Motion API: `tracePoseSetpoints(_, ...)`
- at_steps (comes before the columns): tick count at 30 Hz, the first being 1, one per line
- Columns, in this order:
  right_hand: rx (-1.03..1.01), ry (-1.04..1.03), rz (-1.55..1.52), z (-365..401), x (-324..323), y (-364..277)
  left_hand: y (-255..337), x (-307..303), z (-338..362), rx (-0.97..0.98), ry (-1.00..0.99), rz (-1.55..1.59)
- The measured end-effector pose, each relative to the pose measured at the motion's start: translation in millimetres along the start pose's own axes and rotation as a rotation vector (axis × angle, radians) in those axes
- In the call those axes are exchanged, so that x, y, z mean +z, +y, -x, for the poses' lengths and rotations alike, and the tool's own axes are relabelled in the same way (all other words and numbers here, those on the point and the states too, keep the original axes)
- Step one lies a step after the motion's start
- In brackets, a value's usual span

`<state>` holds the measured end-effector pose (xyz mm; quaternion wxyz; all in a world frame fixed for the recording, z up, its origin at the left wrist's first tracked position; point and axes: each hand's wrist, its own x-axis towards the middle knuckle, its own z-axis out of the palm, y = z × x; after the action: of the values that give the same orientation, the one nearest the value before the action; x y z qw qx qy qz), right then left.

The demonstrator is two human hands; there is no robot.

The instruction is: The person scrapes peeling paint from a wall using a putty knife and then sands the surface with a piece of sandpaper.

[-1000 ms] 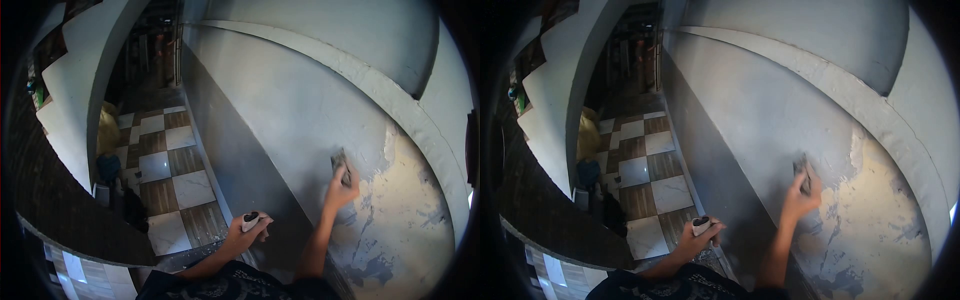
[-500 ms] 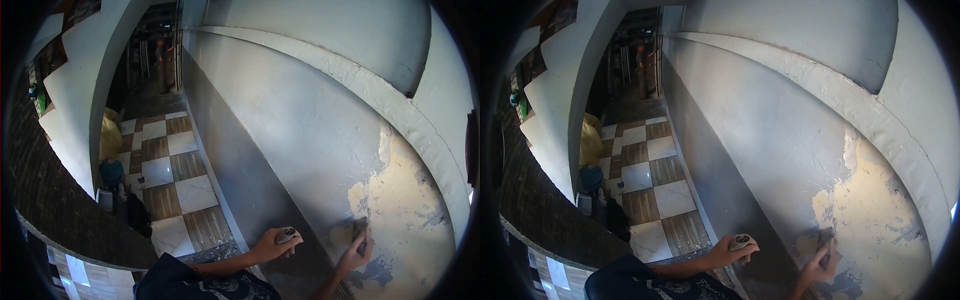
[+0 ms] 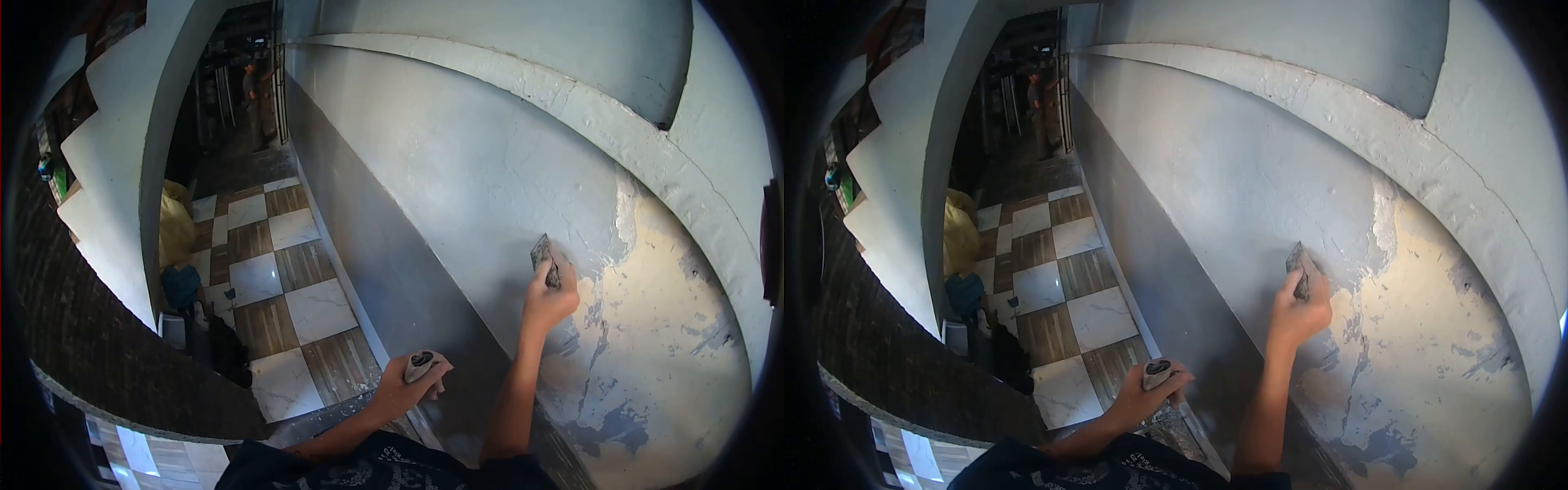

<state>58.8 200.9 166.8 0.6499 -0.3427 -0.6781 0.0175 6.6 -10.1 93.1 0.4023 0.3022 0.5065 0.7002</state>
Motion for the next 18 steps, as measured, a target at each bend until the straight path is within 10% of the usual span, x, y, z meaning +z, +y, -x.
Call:
tracePoseSetpoints(8, 0.466, -0.144, -0.223, 38, -105, 39, -9, -8, 0, 0.026, 0.108, 0.022)
tracePoseSetpoints(18, 0.281, 0.022, 0.067, 58, -156, 48, -7, 36, -6, -0.049, -0.165, -0.056)
